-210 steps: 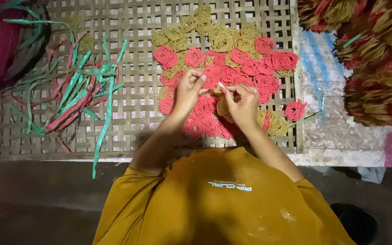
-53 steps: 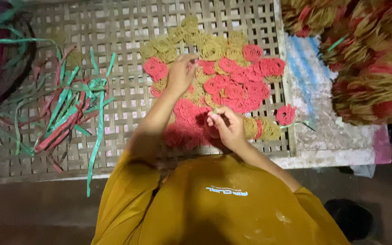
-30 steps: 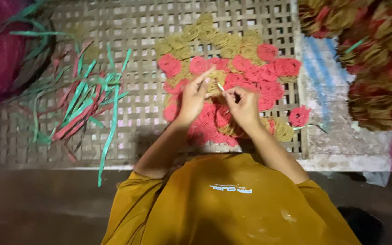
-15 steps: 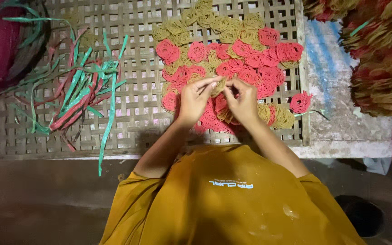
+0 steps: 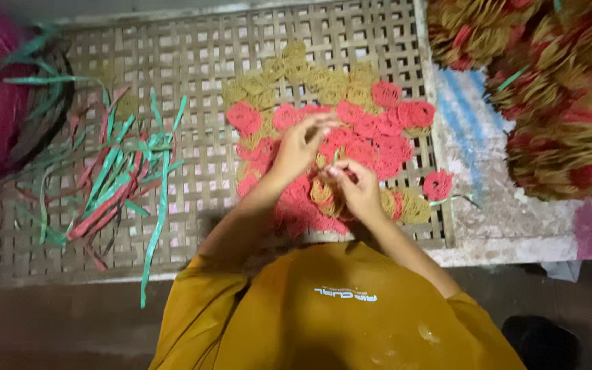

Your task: The person threads pre-formed pink and beige rosettes onto a green plastic stick, alternating colors and stacking them tightly. The person then gathers the completed stack and places it with other finished bundles on the table.

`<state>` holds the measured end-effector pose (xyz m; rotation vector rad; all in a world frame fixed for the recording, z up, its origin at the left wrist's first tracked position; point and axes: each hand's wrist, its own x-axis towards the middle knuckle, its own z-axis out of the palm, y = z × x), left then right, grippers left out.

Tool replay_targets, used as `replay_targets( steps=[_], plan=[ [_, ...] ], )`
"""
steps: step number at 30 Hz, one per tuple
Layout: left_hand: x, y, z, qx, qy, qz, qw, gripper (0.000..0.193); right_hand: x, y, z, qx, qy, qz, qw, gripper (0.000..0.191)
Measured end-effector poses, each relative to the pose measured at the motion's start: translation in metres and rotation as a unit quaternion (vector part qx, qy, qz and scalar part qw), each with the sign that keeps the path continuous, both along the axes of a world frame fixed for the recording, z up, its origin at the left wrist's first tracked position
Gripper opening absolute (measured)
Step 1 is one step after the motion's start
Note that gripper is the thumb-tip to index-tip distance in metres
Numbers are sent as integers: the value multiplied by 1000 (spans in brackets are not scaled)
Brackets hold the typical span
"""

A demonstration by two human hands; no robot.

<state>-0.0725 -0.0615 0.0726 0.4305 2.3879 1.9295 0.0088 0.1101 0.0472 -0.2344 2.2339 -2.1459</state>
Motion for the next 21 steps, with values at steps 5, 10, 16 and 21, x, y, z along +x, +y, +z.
replay_targets(
  steps=[5, 10, 16, 21],
  plan=[
    [-98, 7, -29, -259, 175, 86, 946, 54, 6, 6, -17, -48, -18, 10, 999, 11],
    [-131, 14, -25, -372, 256, 80, 888, 52, -1, 7, -20, -115, -51, -2, 992, 10],
    [-101, -10, -25, -146, -166, 150, 964, 40, -16, 5, -16, -46, -44, -9, 998, 12],
    [-45, -39, -39, 253, -248, 8, 935, 42, -36, -6, -15, 16, -75, -17, 997, 15]
  ],
)
